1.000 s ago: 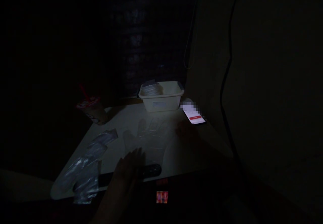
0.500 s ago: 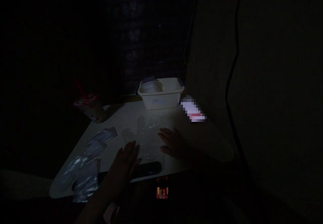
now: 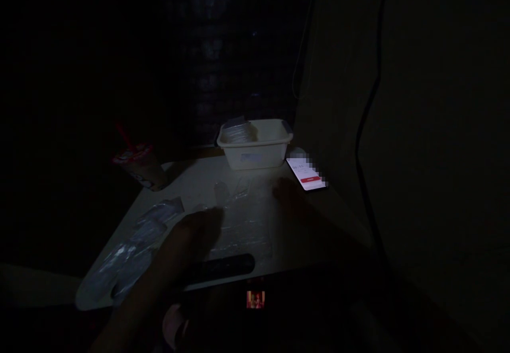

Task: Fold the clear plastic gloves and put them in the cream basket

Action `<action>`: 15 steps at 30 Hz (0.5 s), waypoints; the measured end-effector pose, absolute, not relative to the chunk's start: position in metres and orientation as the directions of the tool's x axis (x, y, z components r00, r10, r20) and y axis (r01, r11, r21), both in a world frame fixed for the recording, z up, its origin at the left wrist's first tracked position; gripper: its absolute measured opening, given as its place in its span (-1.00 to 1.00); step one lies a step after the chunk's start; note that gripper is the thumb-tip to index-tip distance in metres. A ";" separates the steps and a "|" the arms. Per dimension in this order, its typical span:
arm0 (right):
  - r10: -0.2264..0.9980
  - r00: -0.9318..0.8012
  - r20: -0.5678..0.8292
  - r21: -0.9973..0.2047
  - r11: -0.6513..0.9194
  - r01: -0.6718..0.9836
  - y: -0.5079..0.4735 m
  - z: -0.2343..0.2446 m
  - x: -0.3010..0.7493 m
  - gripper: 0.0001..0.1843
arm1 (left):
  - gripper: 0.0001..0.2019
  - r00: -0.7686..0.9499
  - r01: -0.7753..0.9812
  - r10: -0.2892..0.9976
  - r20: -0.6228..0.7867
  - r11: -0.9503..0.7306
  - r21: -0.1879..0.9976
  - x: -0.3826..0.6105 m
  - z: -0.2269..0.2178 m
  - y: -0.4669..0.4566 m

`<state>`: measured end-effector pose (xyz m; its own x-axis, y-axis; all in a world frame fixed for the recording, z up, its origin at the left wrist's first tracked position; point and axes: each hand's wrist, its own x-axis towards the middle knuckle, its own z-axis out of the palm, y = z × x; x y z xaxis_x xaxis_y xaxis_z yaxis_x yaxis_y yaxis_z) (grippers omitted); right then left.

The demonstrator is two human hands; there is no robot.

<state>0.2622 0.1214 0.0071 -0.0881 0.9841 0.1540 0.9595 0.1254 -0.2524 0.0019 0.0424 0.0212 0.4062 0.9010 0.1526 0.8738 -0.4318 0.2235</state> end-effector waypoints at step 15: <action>0.858 -0.514 -0.022 -0.400 0.463 0.791 0.134 0.027 0.113 -0.78 | -0.72 0.066 0.992 0.997 0.043 -0.070 0.103 -0.002 0.023 -0.019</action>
<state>0.1127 0.1340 0.0268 -0.5138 0.8576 -0.0222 0.7909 0.4635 -0.3996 -0.0024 -0.0187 0.0231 0.0662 0.9969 0.0434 0.9922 -0.0703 0.1028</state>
